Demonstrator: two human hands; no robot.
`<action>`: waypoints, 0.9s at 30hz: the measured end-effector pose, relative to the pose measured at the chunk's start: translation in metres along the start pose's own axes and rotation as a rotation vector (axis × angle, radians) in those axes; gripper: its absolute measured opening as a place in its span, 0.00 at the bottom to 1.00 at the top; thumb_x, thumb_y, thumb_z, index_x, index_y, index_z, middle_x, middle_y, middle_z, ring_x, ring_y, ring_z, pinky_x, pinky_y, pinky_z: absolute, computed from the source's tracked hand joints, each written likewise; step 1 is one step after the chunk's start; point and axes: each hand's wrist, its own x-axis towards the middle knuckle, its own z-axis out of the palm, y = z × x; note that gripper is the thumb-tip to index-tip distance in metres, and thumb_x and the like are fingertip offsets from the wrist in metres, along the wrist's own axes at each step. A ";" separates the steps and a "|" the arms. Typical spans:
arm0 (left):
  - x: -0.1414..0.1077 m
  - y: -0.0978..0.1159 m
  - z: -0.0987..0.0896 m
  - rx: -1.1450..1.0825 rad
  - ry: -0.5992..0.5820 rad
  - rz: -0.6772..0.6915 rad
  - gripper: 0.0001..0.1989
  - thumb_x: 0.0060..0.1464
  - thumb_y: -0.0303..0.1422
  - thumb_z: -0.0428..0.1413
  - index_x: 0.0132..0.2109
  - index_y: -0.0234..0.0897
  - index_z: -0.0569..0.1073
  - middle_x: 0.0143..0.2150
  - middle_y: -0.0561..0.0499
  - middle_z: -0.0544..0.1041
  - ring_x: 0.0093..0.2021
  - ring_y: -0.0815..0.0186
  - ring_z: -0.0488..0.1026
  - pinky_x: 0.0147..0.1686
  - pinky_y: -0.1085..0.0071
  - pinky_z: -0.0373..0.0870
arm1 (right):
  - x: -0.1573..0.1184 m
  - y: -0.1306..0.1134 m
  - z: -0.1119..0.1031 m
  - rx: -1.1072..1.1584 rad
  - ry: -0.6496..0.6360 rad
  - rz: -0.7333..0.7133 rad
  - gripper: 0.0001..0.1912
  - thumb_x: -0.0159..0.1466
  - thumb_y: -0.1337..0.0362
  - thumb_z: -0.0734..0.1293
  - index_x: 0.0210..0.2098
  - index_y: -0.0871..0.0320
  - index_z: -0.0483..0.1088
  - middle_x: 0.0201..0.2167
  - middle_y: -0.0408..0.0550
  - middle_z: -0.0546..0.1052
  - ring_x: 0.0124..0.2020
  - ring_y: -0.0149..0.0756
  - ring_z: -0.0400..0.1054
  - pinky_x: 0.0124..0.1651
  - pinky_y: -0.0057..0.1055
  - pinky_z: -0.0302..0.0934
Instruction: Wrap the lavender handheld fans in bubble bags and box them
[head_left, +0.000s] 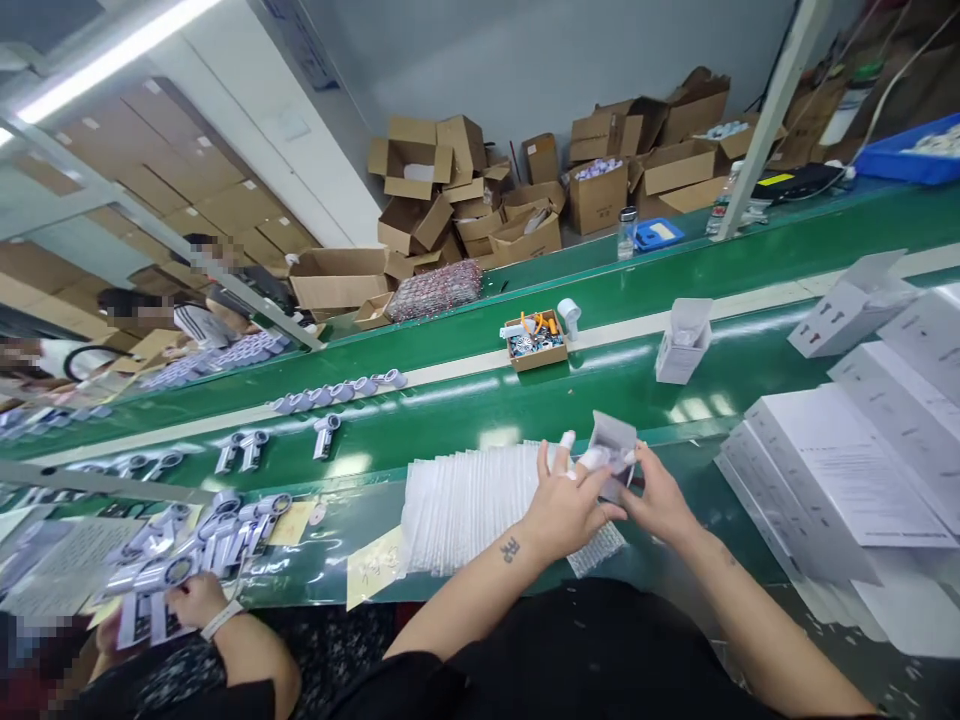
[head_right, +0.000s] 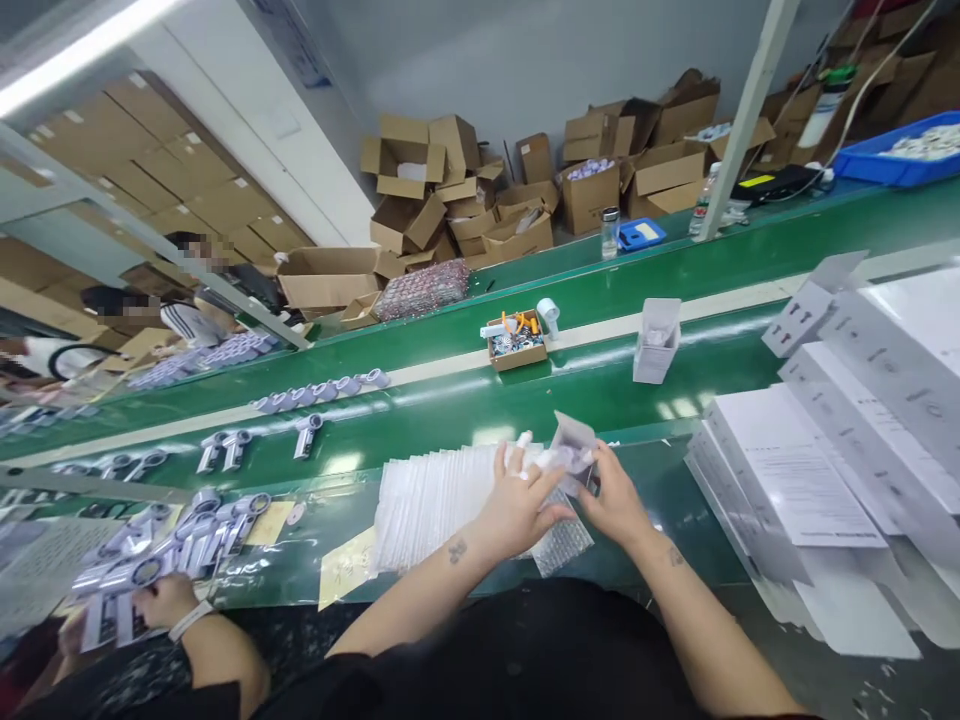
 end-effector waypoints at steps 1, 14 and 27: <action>-0.006 -0.003 -0.003 -0.074 0.064 -0.098 0.21 0.55 0.46 0.51 0.51 0.42 0.70 0.50 0.43 0.72 0.62 0.48 0.52 0.58 0.42 0.42 | 0.018 -0.006 -0.007 -0.026 0.012 -0.002 0.24 0.54 0.64 0.65 0.50 0.53 0.58 0.59 0.53 0.58 0.58 0.46 0.56 0.51 0.42 0.61; -0.116 -0.031 0.022 -0.732 0.136 -0.875 0.16 0.57 0.42 0.48 0.34 0.36 0.74 0.33 0.51 0.75 0.37 0.64 0.70 0.41 0.70 0.65 | 0.239 0.030 0.011 -0.128 -0.096 0.056 0.27 0.43 0.74 0.65 0.43 0.58 0.59 0.34 0.43 0.70 0.35 0.35 0.65 0.42 0.33 0.60; -0.162 -0.036 0.014 -0.790 0.083 -0.953 0.18 0.55 0.43 0.48 0.31 0.33 0.72 0.26 0.53 0.67 0.30 0.68 0.64 0.31 0.73 0.60 | 0.048 0.077 0.076 -0.331 -0.266 0.310 0.27 0.49 0.51 0.66 0.43 0.60 0.62 0.42 0.57 0.68 0.47 0.51 0.63 0.47 0.45 0.59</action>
